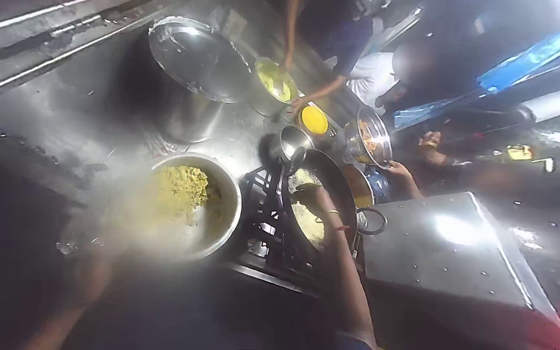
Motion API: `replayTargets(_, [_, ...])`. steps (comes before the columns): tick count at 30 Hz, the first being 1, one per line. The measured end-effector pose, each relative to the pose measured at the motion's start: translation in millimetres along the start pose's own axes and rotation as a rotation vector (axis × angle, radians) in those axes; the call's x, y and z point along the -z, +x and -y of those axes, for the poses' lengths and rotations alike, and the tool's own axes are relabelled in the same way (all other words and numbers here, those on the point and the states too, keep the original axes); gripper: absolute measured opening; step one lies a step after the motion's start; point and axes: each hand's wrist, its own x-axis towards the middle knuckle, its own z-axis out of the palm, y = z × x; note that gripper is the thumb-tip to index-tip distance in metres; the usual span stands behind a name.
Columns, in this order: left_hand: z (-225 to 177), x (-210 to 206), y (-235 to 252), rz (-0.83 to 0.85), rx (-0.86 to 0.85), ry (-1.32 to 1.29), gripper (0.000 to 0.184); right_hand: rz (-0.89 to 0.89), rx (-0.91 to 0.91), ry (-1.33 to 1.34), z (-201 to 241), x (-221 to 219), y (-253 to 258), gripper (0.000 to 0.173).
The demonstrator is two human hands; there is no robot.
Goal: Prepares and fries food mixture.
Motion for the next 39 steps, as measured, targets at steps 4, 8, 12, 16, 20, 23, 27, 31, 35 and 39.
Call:
replayTargets(4, [-7.5,17.2,-2.7,0.001,-0.133,-0.015,0.049,-0.398,0.189,0.125,1.0,23.0,-54.7,0.027])
replayTargets(8, [-5.3,19.0,-9.1,-0.144,-0.044,-0.067,0.062,-0.28,0.669,0.454,42.1,-26.4,-87.2,0.022])
replayTargets(12, [27.1,0.9,15.5,-0.036,0.003,0.257,0.091,0.524,0.632,0.095,143.3,-161.4,-55.1,0.032])
replayTargets(16, [32.2,-13.4,39.5,0.141,0.145,0.49,0.068,0.831,0.727,-0.406,204.5,-296.6,-28.7,0.049])
replayTargets(20, [54.2,-7.7,49.5,0.111,0.119,0.472,0.071,0.821,0.832,-0.576,220.9,-348.2,-36.8,0.06])
replayTargets(23, [58.2,-0.2,45.5,0.11,0.09,0.581,0.075,0.862,0.924,-0.548,223.3,-359.6,-41.8,0.048])
replayTargets(27, [50.7,-0.5,48.9,0.09,0.174,0.578,0.058,1.041,0.796,-0.274,208.6,-340.6,-36.3,0.029])
replayTargets(31, [46.2,-6.4,51.8,0.107,0.197,0.552,0.057,1.1,0.438,0.366,169.2,-292.1,-24.6,0.038])
replayTargets(35, [47.4,-4.4,52.3,0.145,0.186,0.546,0.056,0.719,0.045,0.908,147.3,-254.7,-36.2,0.036])
replayTargets(39, [49.9,-4.6,53.9,0.143,0.106,0.57,0.056,0.276,-0.125,1.209,156.2,-252.7,-33.8,0.033])
